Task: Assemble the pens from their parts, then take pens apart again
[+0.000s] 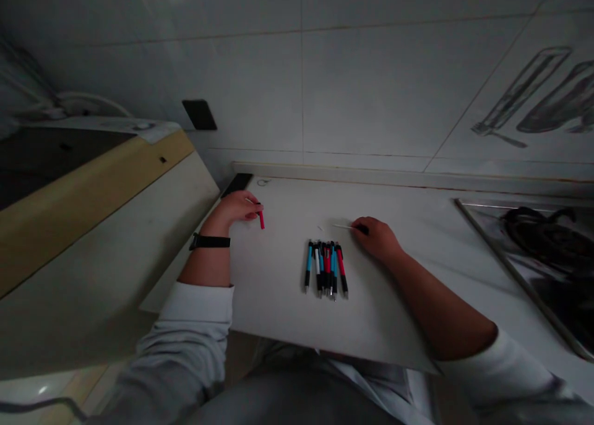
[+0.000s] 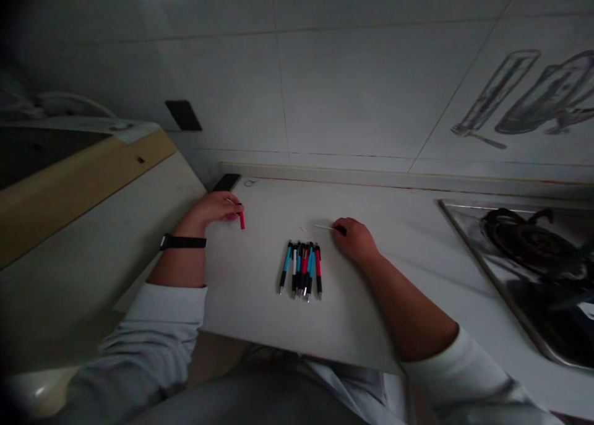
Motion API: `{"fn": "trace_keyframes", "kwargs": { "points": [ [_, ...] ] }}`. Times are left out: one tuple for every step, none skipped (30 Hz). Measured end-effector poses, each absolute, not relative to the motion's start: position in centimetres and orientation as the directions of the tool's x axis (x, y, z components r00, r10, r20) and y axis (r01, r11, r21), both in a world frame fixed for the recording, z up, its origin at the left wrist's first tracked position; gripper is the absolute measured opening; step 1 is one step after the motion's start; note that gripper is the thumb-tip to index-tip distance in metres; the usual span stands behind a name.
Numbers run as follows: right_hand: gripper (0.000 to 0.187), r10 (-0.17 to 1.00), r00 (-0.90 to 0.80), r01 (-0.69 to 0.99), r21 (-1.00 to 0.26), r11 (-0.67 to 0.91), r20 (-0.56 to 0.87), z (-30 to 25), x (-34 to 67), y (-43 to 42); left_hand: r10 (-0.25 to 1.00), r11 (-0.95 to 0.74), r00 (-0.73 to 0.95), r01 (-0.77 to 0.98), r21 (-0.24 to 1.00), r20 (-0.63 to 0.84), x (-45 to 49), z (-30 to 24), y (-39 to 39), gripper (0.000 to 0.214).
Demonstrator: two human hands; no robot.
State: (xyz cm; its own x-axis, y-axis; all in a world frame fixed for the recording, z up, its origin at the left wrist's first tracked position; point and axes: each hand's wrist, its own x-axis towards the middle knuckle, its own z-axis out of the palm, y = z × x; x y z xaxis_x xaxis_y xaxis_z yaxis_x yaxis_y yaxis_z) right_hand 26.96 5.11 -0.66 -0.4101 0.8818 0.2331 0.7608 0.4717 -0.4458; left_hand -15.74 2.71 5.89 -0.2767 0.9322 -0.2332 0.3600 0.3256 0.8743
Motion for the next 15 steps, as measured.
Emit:
{"fn": "trace_keyframes", "kwargs": {
  "points": [
    [0.018, 0.882, -0.41, 0.762, -0.443, 0.472, 0.233, -0.6, 27.0, 5.1, 0.916, 0.385, -0.278, 0.412, 0.826, -0.289, -16.1, 5.7, 2.7, 0.038],
    [0.018, 0.882, -0.41, 0.763, -0.442, 0.472, 0.233, -0.6, 27.0, 5.1, 0.898, 0.434, -0.283, 0.455, 0.778, -0.336, -16.4, 5.5, 2.7, 0.037],
    [0.018, 0.882, -0.41, 0.763, -0.442, 0.471, 0.231, -0.6, 27.0, 5.1, 0.88, 0.474, -0.293, 0.487, 0.734, -0.374, -16.6, 5.3, 2.7, 0.036],
    [0.018, 0.883, -0.41, 0.763, -0.445, 0.469, 0.228, -0.5, 27.0, 5.0, 0.864, 0.503, -0.303, 0.511, 0.697, -0.401, -16.8, 5.0, 2.7, 0.035],
    [0.018, 0.885, -0.409, 0.764, -0.446, 0.466, 0.224, -0.4, 26.9, 5.0, 0.852, 0.524, -0.312, 0.531, 0.667, -0.421, -17.0, 4.7, 2.7, 0.034],
    [0.018, 0.887, -0.405, 0.767, -0.446, 0.461, 0.221, -0.4, 26.9, 5.0, 0.843, 0.536, -0.317, 0.548, 0.642, -0.434, -17.2, 4.5, 2.7, 0.032],
    [0.018, 0.89, -0.401, 0.771, -0.445, 0.457, 0.218, -0.3, 26.9, 4.9, 0.838, 0.543, -0.319, 0.563, 0.623, -0.442, -17.4, 4.2, 2.6, 0.031],
    [0.018, 0.892, -0.398, 0.774, -0.443, 0.453, 0.216, -0.2, 26.9, 4.9, 0.837, 0.543, -0.318, 0.575, 0.611, -0.445, -17.7, 4.0, 2.6, 0.029],
    [0.018, 0.893, -0.394, 0.777, -0.441, 0.45, 0.217, -0.2, 26.8, 4.9, 0.839, 0.54, -0.315, 0.587, 0.603, -0.445, -17.9, 3.9, 2.6, 0.028],
    [0.018, 0.893, -0.393, 0.777, -0.441, 0.45, 0.219, -0.2, 26.8, 4.9, 0.84, 0.536, -0.313, 0.597, 0.597, -0.443, -18.2, 3.7, 2.5, 0.026],
    [0.018, 0.892, -0.394, 0.775, -0.441, 0.452, 0.222, -0.2, 26.8, 4.9, 0.843, 0.533, -0.313, 0.604, 0.593, -0.438, -18.5, 3.6, 2.5, 0.025],
    [0.018, 0.891, -0.395, 0.773, -0.443, 0.455, 0.225, -0.2, 26.8, 4.9, 0.845, 0.529, -0.317, 0.613, 0.587, -0.431, -18.8, 3.6, 2.5, 0.025],
    [0.018, 0.89, -0.395, 0.771, -0.445, 0.455, 0.226, -0.2, 26.8, 4.9, 0.851, 0.52, -0.321, 0.627, 0.58, -0.416, -19.1, 3.5, 2.4, 0.025],
    [0.018, 0.892, -0.393, 0.77, -0.449, 0.453, 0.225, -0.3, 26.9, 4.9, 0.861, 0.504, -0.32, 0.647, 0.572, -0.396, -19.4, 3.5, 2.4, 0.026],
    [0.018, 0.894, -0.389, 0.771, -0.452, 0.448, 0.222, -0.3, 26.9, 4.9, 0.872, 0.484, -0.313, 0.667, 0.567, -0.377, -19.6, 3.4, 2.3, 0.027]
  ]
}}
